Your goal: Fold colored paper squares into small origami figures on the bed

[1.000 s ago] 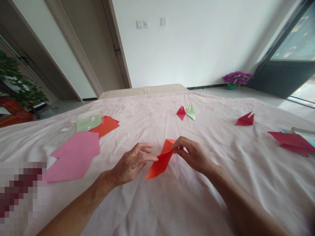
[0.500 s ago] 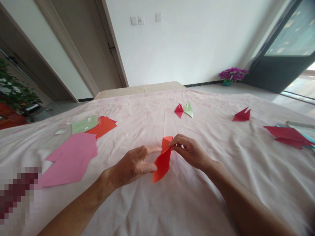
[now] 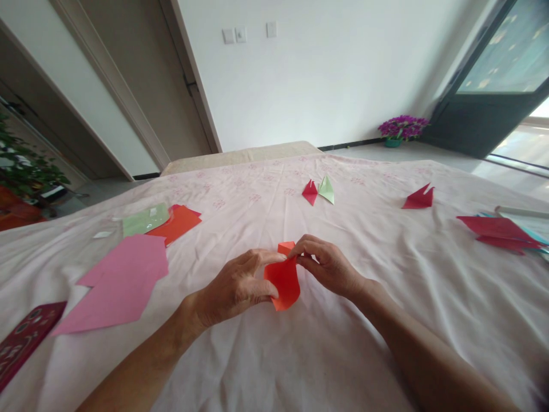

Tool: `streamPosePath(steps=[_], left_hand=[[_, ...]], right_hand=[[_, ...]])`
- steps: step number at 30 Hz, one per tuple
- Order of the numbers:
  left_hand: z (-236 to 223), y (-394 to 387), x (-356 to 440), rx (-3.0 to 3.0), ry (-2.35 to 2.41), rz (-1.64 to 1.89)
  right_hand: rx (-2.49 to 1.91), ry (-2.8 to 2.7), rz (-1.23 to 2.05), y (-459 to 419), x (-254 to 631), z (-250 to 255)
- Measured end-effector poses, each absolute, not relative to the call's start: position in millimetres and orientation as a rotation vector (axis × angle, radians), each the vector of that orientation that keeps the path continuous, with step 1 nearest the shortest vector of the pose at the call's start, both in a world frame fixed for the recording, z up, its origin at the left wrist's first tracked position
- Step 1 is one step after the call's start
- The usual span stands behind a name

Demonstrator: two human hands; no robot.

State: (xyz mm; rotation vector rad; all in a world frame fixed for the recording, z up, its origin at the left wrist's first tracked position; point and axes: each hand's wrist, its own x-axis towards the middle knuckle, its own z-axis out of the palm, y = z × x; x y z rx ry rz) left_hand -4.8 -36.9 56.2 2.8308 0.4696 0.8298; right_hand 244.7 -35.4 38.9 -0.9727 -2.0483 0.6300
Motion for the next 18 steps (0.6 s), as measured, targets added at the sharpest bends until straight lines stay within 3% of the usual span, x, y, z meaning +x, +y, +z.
streamPosePath(steps=[18], left_hand=[[34.9,-35.1,17.3,2.206,0.926,1.118]], right_hand=[[-1.006,-2.004,0.718,-41.2,231.1,36.1]])
